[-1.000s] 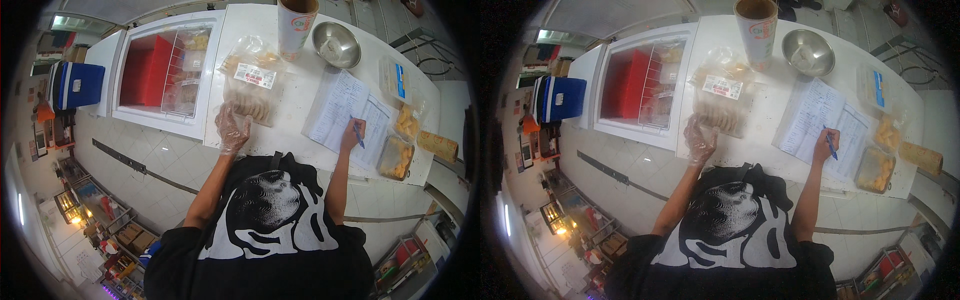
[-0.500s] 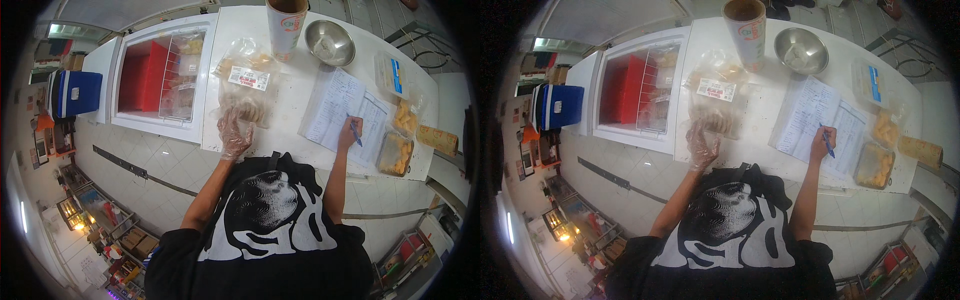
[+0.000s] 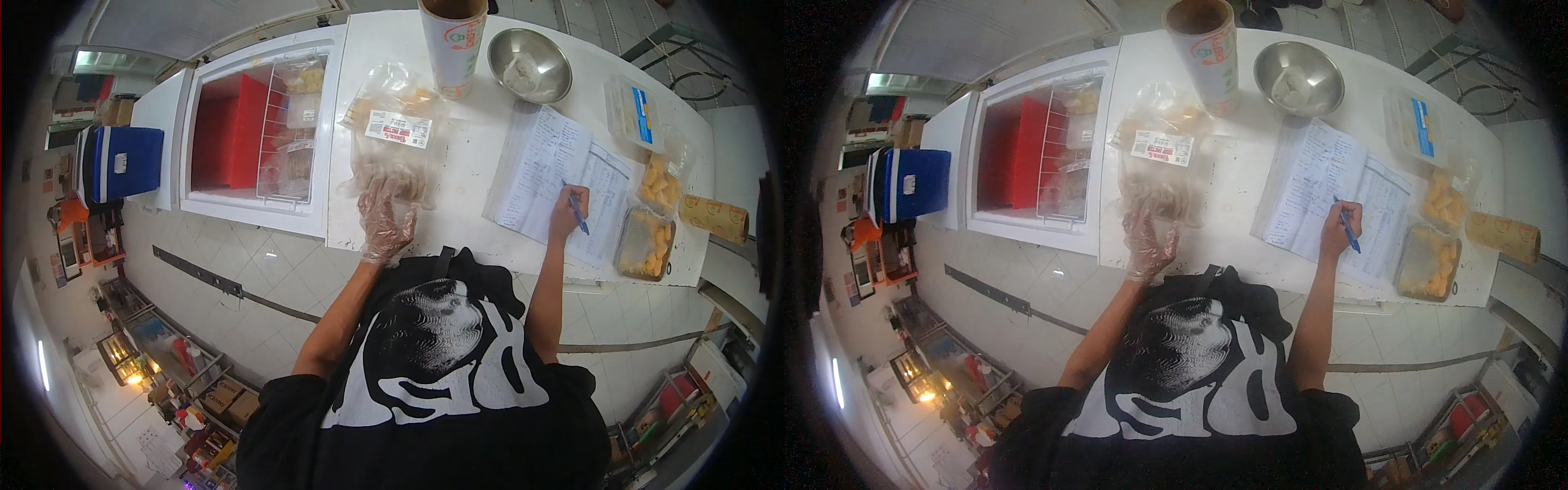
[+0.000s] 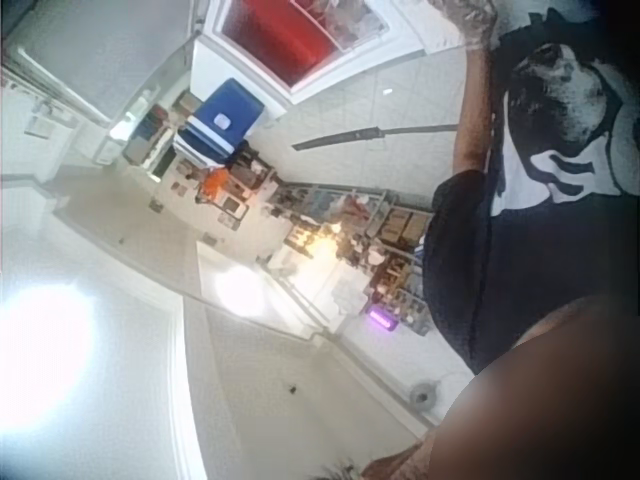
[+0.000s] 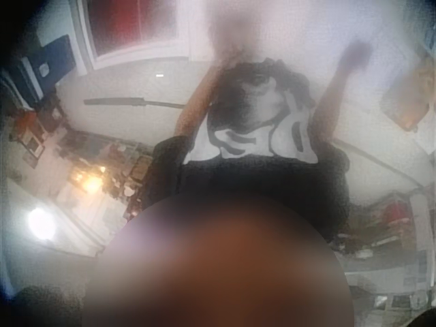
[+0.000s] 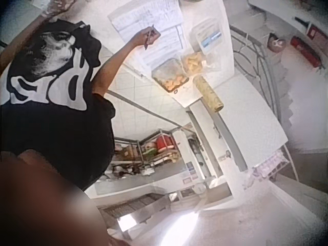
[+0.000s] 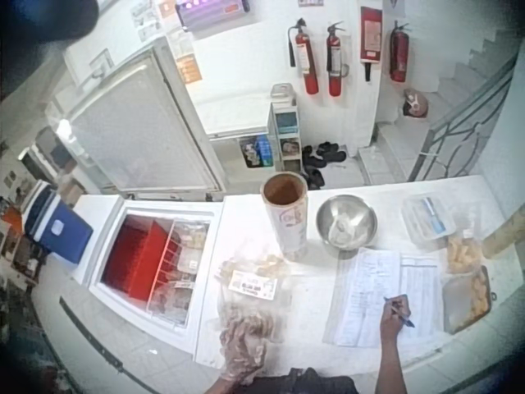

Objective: Checking and recording inventory of frozen food items from a chest freezer into a logbook.

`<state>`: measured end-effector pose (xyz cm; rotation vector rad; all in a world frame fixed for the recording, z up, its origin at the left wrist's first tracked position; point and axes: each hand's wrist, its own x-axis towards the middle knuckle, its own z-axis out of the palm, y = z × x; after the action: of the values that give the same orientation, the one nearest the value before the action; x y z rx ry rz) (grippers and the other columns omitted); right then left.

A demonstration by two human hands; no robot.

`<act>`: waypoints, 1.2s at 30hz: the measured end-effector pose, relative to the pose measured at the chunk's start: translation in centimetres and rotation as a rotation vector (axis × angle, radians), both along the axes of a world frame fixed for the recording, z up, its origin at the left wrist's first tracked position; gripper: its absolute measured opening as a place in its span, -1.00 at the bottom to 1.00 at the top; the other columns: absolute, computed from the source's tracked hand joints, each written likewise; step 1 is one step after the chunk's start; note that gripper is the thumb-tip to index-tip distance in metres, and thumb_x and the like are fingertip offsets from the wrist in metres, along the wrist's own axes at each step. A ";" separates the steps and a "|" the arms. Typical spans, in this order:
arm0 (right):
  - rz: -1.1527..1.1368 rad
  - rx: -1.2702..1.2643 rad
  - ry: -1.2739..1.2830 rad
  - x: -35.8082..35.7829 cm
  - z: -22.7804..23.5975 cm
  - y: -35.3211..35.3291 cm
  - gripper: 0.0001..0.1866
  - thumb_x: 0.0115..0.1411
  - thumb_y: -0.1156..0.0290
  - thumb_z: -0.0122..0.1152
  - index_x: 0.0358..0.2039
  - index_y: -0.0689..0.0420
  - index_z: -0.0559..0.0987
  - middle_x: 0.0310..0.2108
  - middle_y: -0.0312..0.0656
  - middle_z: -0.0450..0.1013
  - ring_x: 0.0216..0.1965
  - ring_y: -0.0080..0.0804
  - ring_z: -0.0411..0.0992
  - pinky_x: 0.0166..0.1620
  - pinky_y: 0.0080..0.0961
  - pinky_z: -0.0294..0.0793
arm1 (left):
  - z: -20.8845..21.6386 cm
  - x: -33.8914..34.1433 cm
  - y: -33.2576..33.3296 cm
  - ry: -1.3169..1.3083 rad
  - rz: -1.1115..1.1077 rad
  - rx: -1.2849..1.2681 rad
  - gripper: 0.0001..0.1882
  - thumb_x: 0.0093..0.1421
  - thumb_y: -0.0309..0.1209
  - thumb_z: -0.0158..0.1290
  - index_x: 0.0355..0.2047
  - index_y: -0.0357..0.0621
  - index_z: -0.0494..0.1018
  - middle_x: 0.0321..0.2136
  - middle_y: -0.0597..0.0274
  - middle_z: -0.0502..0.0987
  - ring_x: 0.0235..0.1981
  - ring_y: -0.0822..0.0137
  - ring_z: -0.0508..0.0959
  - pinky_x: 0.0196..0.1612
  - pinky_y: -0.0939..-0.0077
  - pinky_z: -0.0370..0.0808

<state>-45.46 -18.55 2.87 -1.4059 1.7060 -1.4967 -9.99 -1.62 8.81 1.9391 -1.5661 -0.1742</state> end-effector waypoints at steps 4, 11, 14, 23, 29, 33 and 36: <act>0.017 0.068 0.005 -0.1 0.1 0.2 -0.92 0.27 0.54 0.18 -0.36 0.23 0.48 -0.46 -0.32 0.43 -0.42 -0.62 0.34 -0.28 -0.61 0.36 | -0.3 -0.3 0.0 -0.016 -0.024 0.011 -0.23 0.08 -0.27 0.29 0.31 -0.07 0.30 0.21 -0.11 0.40 0.30 -0.13 0.33 0.31 -0.11 0.16; 0.016 0.040 0.069 -0.5 -0.3 0.3 -0.93 0.27 0.55 0.19 -0.36 0.24 0.49 -0.46 -0.30 0.45 -0.42 -0.61 0.35 -0.30 -0.59 0.37 | 0.1 -0.9 -0.1 -0.012 -0.077 0.074 -0.23 0.08 -0.23 0.28 0.30 -0.10 0.31 0.24 -0.10 0.37 0.32 -0.10 0.30 0.33 -0.13 0.11; 0.008 0.076 0.045 -0.9 0.0 0.4 -0.93 0.27 0.56 0.19 -0.36 0.23 0.49 -0.46 -0.29 0.45 -0.41 -0.59 0.36 -0.30 -0.57 0.38 | -0.1 -1.3 -0.3 -0.027 -0.094 0.072 -0.22 0.09 -0.26 0.27 0.33 -0.10 0.28 0.24 -0.08 0.38 0.33 -0.11 0.29 0.34 -0.12 0.11; -0.010 -0.027 0.032 -0.2 0.1 0.1 -0.93 0.21 0.58 0.22 -0.41 0.20 0.51 -0.54 -0.29 0.44 -0.49 -0.62 0.37 -0.39 -0.60 0.35 | 1.2 -5.2 -4.0 -0.108 -0.161 0.190 -0.26 0.17 -0.18 0.20 0.35 -0.07 0.30 0.06 0.19 0.58 0.36 -0.03 0.26 0.37 -0.18 0.01; -0.063 -0.007 -0.029 -0.4 -0.2 0.0 -0.90 0.17 0.57 0.24 -0.45 0.19 0.49 -0.64 -0.32 0.42 -0.60 -0.66 0.33 -0.49 -0.62 0.29 | 2.6 -8.9 -7.2 -0.085 -0.425 0.069 -0.29 0.20 -0.17 0.16 0.34 -0.07 0.31 0.11 0.22 0.56 0.40 0.06 0.21 0.37 -0.16 0.00; -0.083 -0.005 -0.047 -0.1 0.3 0.2 -0.90 0.16 0.55 0.25 -0.46 0.18 0.50 -0.66 -0.29 0.41 -0.62 -0.63 0.34 -0.51 -0.59 0.30 | 1.8 -14.5 -11.2 -0.095 -0.596 0.087 -0.29 0.23 -0.11 0.12 0.36 0.00 0.29 0.17 0.22 0.52 0.43 0.06 0.18 0.36 -0.22 -0.02; -0.089 -0.012 0.056 -0.1 0.0 0.0 -0.88 0.15 0.52 0.28 -0.49 0.16 0.50 -0.68 -0.27 0.40 -0.63 -0.59 0.36 -0.51 -0.56 0.34 | 0.1 -16.9 -12.9 -0.107 -0.744 0.186 -0.28 0.25 -0.04 0.06 0.40 0.12 0.25 0.23 0.24 0.46 0.45 0.05 0.15 0.37 -0.29 -0.05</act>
<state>-45.61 -18.52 2.90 -1.4068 1.8179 -1.5309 -26.86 -14.52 8.96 1.4154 -2.3520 -0.5443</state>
